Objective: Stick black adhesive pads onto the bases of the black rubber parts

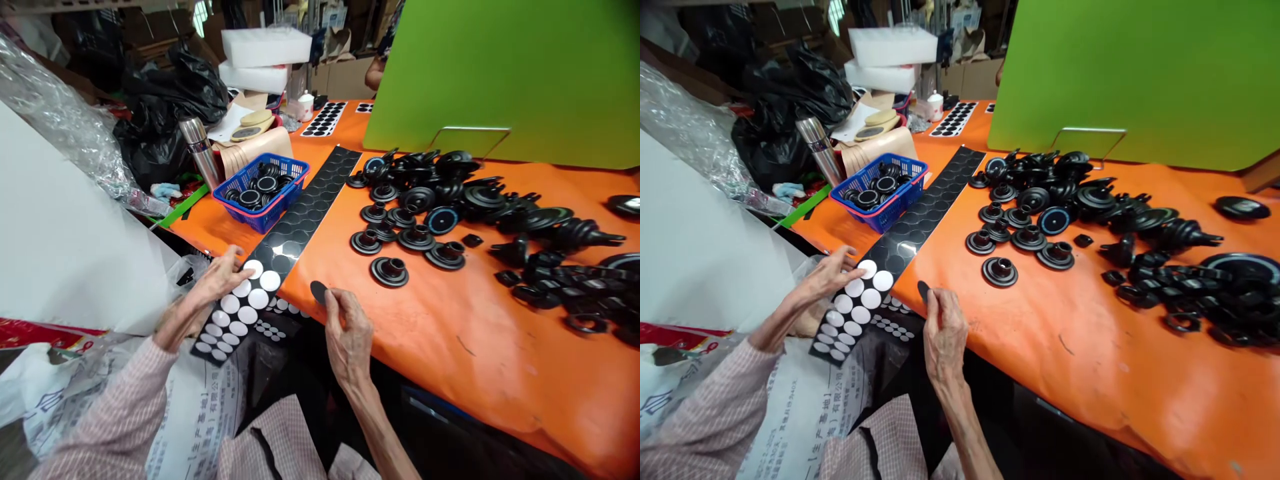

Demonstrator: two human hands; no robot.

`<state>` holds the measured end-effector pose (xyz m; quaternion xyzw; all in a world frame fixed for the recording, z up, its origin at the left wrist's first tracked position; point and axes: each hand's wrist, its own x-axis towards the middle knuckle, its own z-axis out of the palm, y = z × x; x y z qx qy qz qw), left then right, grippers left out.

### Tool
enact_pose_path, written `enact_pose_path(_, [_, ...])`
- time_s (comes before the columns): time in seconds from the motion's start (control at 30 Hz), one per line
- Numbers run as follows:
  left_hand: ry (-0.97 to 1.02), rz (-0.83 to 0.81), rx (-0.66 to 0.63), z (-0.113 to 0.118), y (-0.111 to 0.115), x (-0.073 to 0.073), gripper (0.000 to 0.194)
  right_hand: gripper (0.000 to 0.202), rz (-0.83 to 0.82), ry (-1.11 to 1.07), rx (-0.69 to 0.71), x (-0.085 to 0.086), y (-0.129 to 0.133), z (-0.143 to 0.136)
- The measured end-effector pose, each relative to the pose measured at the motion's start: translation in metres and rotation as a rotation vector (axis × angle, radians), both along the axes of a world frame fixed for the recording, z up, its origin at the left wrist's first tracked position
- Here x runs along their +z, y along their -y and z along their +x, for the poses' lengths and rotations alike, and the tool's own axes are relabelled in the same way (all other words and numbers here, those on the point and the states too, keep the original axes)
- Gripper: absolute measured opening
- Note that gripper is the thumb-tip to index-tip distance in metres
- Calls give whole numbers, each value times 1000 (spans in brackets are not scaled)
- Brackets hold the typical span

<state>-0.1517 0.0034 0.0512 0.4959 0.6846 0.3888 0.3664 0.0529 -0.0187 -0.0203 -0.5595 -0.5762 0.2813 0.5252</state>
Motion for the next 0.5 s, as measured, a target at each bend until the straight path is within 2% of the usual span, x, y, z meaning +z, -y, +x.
enact_pose_path(0.03, [-69, -15, 1, 5, 4, -1, 22, 21, 34, 22, 9, 0, 5, 2])
enact_pose_path(0.07, [-50, -54, -41, 13, 9, -3, 25, 20, 64, 42, 21, 1, 11, 3])
enact_pose_path(0.17, [254, -219, -218, 48, 25, -17, 31, 21, 98, 84, 117, 3, 30, 2])
enact_pose_path(0.27, [514, -259, -185, 84, 31, -27, 28, 26, 24, 40, 206, 7, 41, 11])
enact_pose_path(0.33, [557, -267, -226, 102, 27, -27, 25, 28, -89, -93, 119, 10, 42, 25])
enact_pose_path(0.37, [537, -284, -295, 110, 23, -25, 24, 25, -149, -178, 40, 11, 40, 34])
enact_pose_path(0.43, [338, -261, -433, 127, 12, -19, 25, 26, -223, -328, -129, 11, 36, 52])
enact_pose_path(0.5, [46, -146, -442, 148, -3, -16, 26, 32, -219, -416, -279, 11, 32, 70])
